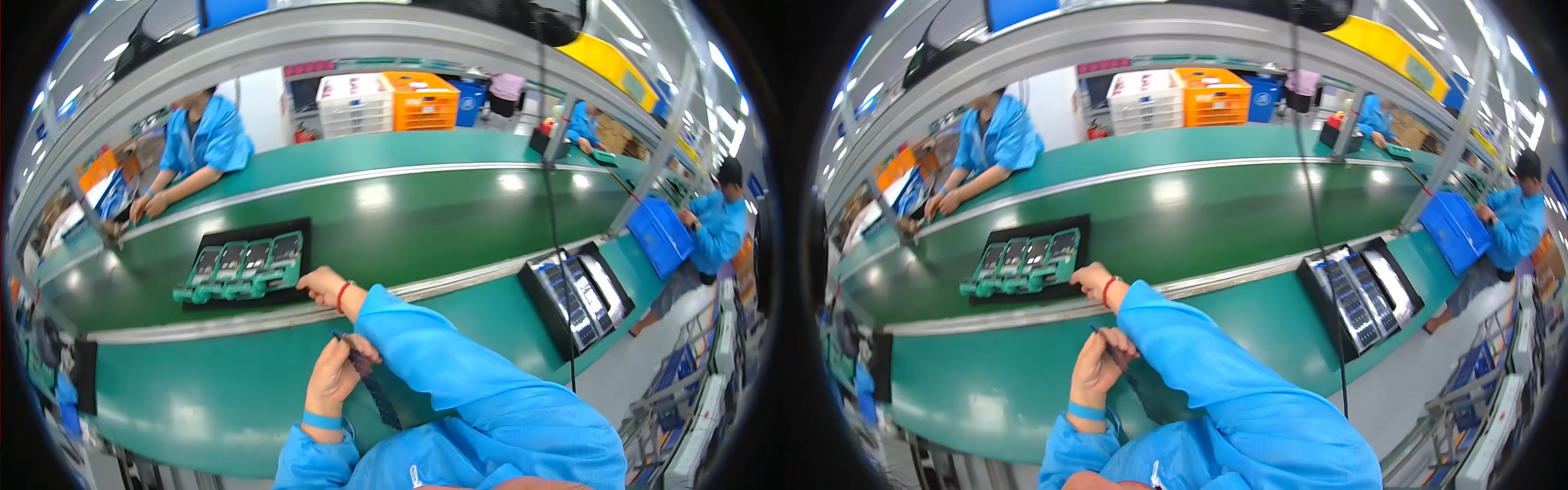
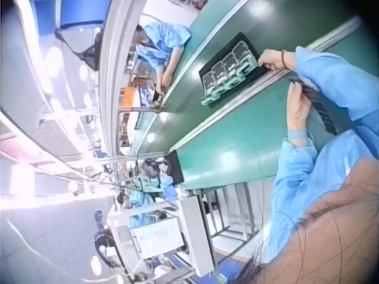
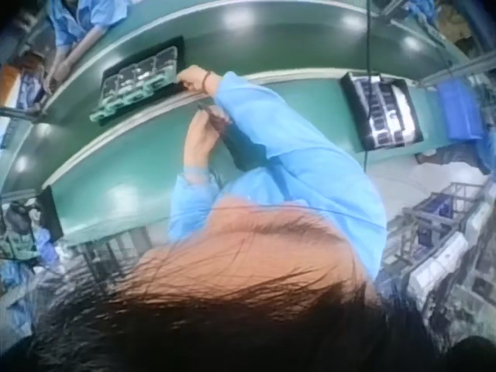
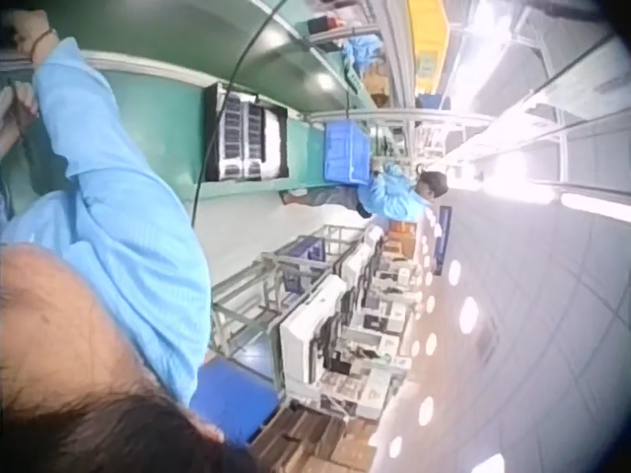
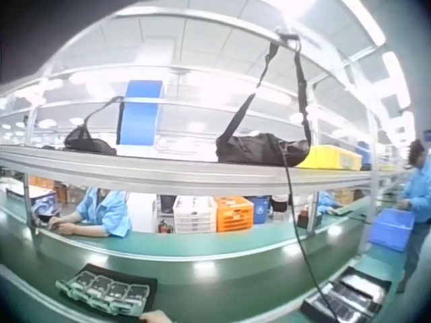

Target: Assembling small buttons or pads into electronic device casings on a production line.

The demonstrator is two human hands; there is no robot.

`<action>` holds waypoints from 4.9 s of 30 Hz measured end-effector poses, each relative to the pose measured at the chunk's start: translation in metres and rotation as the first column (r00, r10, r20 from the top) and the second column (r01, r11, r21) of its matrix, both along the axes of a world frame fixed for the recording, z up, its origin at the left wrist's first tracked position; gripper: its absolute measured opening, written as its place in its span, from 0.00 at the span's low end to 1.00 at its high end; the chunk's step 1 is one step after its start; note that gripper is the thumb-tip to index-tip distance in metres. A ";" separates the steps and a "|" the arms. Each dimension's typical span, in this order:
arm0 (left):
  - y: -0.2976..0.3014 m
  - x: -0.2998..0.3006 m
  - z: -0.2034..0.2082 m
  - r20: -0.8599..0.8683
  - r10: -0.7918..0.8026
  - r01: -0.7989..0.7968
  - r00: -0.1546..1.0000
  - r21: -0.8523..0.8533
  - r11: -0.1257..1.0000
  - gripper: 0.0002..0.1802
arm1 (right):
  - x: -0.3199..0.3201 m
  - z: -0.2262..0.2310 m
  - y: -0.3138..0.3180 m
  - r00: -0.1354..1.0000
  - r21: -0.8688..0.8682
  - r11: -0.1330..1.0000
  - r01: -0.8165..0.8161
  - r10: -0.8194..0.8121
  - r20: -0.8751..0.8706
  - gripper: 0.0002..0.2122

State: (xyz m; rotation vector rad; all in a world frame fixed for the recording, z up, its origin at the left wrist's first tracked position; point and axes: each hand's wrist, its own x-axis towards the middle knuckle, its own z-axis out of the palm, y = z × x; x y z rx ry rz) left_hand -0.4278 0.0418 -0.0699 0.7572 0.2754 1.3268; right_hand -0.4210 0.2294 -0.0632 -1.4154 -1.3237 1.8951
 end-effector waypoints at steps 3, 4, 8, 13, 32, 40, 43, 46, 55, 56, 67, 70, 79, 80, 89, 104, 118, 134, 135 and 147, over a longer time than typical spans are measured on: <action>0.002 0.003 0.008 -0.023 -0.024 0.023 0.999 -0.025 0.999 0.24 | 0.002 -0.001 0.000 0.995 -0.056 0.998 0.013 -0.018 -0.096 0.07; 0.005 0.003 0.008 -0.009 -0.030 0.030 1.000 0.011 1.000 0.24 | 0.003 -0.003 0.000 0.985 -0.087 0.996 -0.001 -0.014 -0.174 0.08; 0.006 -0.005 0.013 0.020 -0.090 0.088 0.996 0.070 0.994 0.18 | 0.006 -0.011 -0.024 0.917 -0.105 0.994 -0.026 -0.018 -0.398 0.09; 0.006 -0.032 0.023 0.006 -0.074 0.074 0.997 0.034 0.997 0.19 | 0.062 0.005 -0.072 0.918 -0.080 0.997 0.000 -0.032 -0.395 0.07; -0.024 -0.200 0.176 -0.724 0.660 0.370 -0.204 0.567 0.736 0.06 | 0.105 0.163 -0.123 0.738 0.768 0.022 -0.640 -0.261 0.622 0.33; 0.012 -0.187 0.129 -0.800 0.563 0.426 -0.205 0.445 0.788 0.08 | 0.096 0.132 -0.096 0.613 0.615 -0.053 -0.787 -0.184 0.768 0.24; 0.010 -0.182 0.126 -0.624 0.735 0.468 -0.265 0.584 0.664 0.08 | 0.102 0.133 -0.097 0.602 0.598 -0.092 -0.796 -0.217 0.768 0.24; 0.010 -0.177 0.131 -0.604 0.716 0.492 -0.350 0.532 0.689 0.08 | 0.099 0.128 -0.098 0.508 0.509 -0.049 -0.859 -0.196 0.839 0.25; 0.014 -0.172 0.130 -0.509 0.810 0.537 -0.291 0.614 0.578 0.09 | 0.086 0.127 -0.103 0.523 0.516 -0.086 -0.852 -0.145 0.840 0.27; 0.015 -0.173 0.130 -0.528 0.797 0.531 -0.292 0.604 0.594 0.09 | 0.086 0.131 -0.100 0.524 0.516 -0.090 -0.852 -0.148 0.839 0.27; 0.051 -0.219 0.212 -0.425 0.400 -0.450 0.812 -0.021 0.893 0.15 | 0.125 0.214 -0.033 0.861 0.235 0.897 0.374 -0.241 -0.449 0.18; 0.070 -0.193 0.159 -0.056 0.636 -0.635 0.770 -0.173 0.753 0.16 | 0.091 0.156 -0.031 0.531 0.002 0.808 0.589 -0.386 -0.755 0.15; 0.034 -0.152 0.076 -0.072 0.624 -0.607 0.778 -0.345 0.716 0.21 | 0.054 0.080 -0.089 0.280 -0.277 0.695 0.664 -0.574 -0.770 0.21; 0.015 -0.145 0.091 -0.071 0.489 -0.478 0.869 -0.374 0.795 0.20 | 0.070 0.084 -0.099 0.339 -0.228 0.746 0.626 -0.523 -0.782 0.21; -0.039 -0.226 0.127 -0.522 0.431 -0.568 0.736 -0.129 0.813 0.14 | 0.150 0.136 -0.122 0.892 0.831 0.514 -0.212 -0.245 0.379 0.46; -0.028 -0.179 0.107 -0.789 0.569 -0.654 0.232 0.306 0.692 0.14 | 0.104 0.122 -0.121 0.692 0.860 0.223 -0.460 -0.516 0.504 0.37; -0.051 -0.167 0.125 -0.852 0.523 -0.561 0.034 0.417 0.715 0.08 | 0.000 0.151 -0.153 0.935 0.945 0.149 -0.291 0.255 0.248 0.05; -0.052 -0.185 0.102 -0.683 0.604 -0.156 -0.410 0.705 0.692 0.08 | -0.051 0.080 -0.118 0.956 0.984 0.099 -0.146 -0.242 0.166 0.02; -0.049 -0.183 0.104 -0.685 0.604 -0.157 -0.407 0.704 0.693 0.08 | -0.049 0.080 -0.119 0.953 0.983 0.085 -0.165 -0.244 0.181 0.02; -0.039 -0.186 0.102 -0.551 0.609 0.135 -0.571 0.668 0.732 0.09 | -0.031 0.088 -0.077 0.919 0.901 0.275 -0.337 -0.111 0.378 0.20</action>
